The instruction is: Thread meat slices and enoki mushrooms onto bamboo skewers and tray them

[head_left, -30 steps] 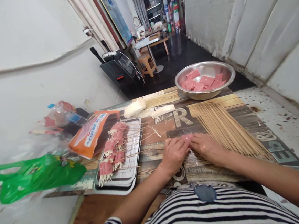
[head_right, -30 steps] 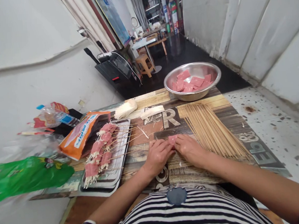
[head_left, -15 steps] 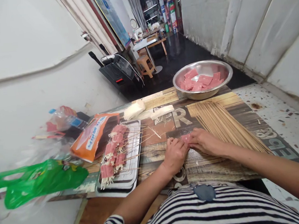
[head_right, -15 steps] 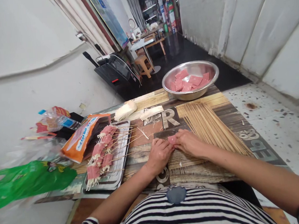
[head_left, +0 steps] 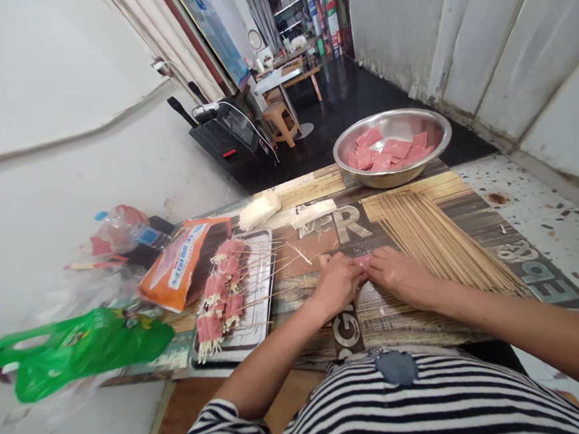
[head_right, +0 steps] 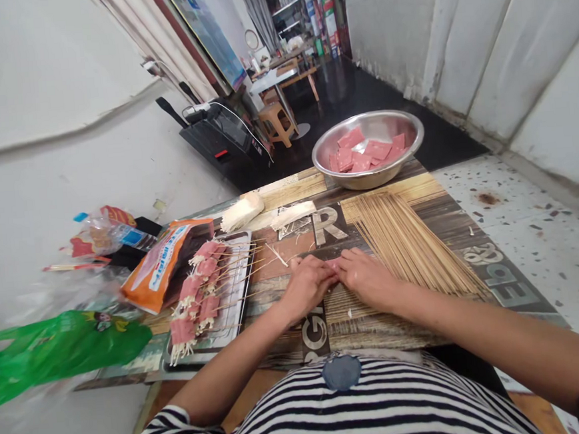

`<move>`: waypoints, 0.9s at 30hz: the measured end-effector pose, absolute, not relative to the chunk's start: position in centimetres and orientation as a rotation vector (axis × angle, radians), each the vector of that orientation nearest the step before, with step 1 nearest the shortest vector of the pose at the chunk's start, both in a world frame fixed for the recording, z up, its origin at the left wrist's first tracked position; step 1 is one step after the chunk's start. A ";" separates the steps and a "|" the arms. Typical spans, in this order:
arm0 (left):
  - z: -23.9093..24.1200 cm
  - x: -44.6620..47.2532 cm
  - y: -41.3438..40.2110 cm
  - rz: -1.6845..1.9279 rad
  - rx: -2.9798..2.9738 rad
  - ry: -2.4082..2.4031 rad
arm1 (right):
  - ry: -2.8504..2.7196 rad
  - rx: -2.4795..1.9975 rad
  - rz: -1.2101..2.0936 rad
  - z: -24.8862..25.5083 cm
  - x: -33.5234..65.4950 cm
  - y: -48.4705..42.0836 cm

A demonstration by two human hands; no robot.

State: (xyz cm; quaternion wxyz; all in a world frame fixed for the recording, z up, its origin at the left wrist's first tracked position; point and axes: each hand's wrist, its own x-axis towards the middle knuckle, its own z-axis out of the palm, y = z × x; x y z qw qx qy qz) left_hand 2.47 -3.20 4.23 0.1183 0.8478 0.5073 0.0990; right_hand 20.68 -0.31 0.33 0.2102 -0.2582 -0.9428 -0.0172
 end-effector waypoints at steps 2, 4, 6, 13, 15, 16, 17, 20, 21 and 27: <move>3.7 2.6 -3.8 0.348 2.459 1.572 | -2.621 -0.777 0.020 0.5 20.6 -0.2; 3.2 2.7 -4.4 0.406 2.422 1.635 | -2.612 -0.836 0.134 0.8 20.6 -0.2; 2.9 2.7 -4.6 0.439 2.367 1.628 | -2.606 -0.861 0.281 1.0 20.7 0.0; 3.5 2.1 -2.8 0.477 2.138 1.445 | -2.576 -0.845 0.776 1.6 21.3 2.3; 3.6 2.0 -2.5 0.485 2.116 1.438 | -2.578 -0.848 0.945 2.0 21.4 3.2; 3.5 1.9 -2.5 0.484 2.134 1.447 | -2.574 -0.869 1.021 2.2 21.4 3.5; 3.5 1.9 -2.6 0.478 2.173 1.464 | -2.568 -0.898 1.086 2.5 21.4 3.8; 3.4 1.9 -3.2 0.404 2.364 1.523 | -2.545 -1.026 1.200 3.1 21.2 4.3; 3.4 1.9 -3.4 0.366 2.430 1.541 | -2.537 -1.070 1.219 3.3 21.1 4.3; 3.3 2.2 -3.8 0.188 2.646 1.557 | -2.557 -1.240 1.211 4.6 20.4 4.8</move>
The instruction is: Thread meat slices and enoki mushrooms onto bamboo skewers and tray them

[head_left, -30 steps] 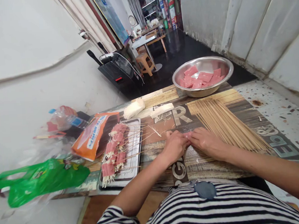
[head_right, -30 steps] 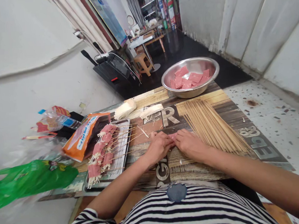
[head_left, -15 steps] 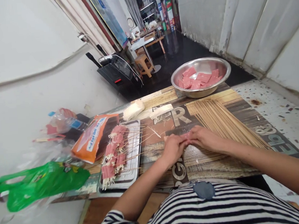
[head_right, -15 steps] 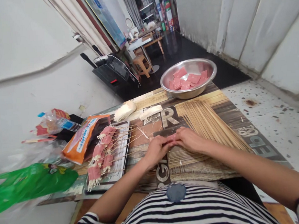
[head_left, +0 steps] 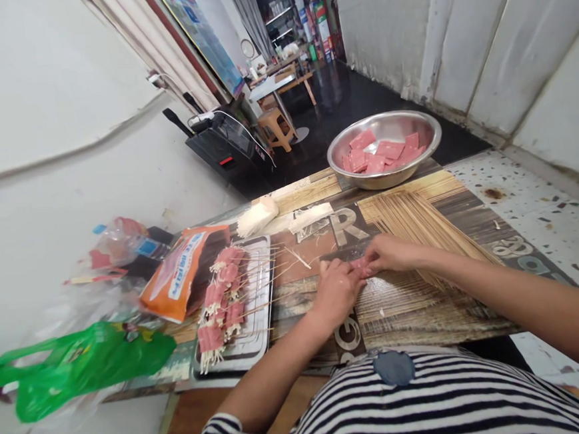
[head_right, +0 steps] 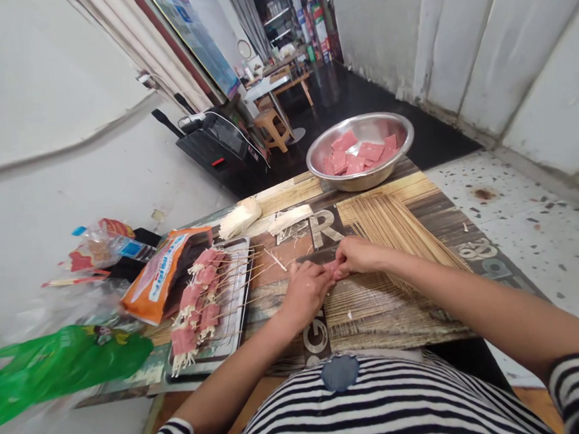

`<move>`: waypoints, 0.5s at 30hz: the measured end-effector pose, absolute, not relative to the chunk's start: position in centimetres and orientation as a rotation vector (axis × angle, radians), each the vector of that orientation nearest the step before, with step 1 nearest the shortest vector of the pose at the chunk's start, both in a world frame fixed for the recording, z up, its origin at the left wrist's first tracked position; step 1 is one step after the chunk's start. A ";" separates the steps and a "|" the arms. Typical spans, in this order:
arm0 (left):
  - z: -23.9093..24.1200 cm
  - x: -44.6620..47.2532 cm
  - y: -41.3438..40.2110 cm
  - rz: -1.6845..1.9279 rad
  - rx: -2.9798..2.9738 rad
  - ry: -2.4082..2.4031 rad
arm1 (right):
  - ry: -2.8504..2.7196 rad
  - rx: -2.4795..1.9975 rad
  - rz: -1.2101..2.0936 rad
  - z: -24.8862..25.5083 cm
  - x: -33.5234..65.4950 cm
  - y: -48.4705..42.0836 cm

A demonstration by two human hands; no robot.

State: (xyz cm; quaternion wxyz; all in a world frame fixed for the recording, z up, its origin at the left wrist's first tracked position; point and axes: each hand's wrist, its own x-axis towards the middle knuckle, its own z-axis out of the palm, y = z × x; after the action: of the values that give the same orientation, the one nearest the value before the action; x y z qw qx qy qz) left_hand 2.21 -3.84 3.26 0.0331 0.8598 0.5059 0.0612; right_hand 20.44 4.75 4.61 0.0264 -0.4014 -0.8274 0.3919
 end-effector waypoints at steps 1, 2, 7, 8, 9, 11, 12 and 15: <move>3.1 2.3 -3.8 0.172 2.670 1.557 | -2.584 -1.253 1.202 4.8 20.3 4.9; 3.0 2.3 -3.9 0.159 2.697 1.555 | -2.611 -1.258 1.196 4.9 20.3 5.0; 2.5 2.4 -3.9 0.175 2.774 1.548 | -2.709 -1.208 0.838 4.3 20.4 3.6; 2.6 2.4 -3.8 0.185 2.770 1.559 | -2.714 -1.150 0.669 4.0 20.4 3.0; 2.6 2.5 -3.7 0.191 2.762 1.573 | -2.709 -1.074 0.502 3.5 20.5 2.3; 2.8 2.5 -3.6 0.191 2.737 1.592 | -2.691 -0.905 0.238 2.6 20.6 0.9; 2.9 2.5 -3.5 0.192 2.721 1.598 | -2.689 -0.837 0.146 2.2 20.6 0.4; 2.7 2.5 -3.8 0.243 2.672 1.637 | -2.696 -0.732 0.007 1.1 20.7 -0.2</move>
State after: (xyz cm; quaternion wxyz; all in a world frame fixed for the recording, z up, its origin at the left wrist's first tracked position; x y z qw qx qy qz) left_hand 2.52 -3.79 2.72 -0.0010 0.8501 0.5208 0.0773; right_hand 20.71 -0.25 1.13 0.1732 -0.2581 -0.9505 0.0025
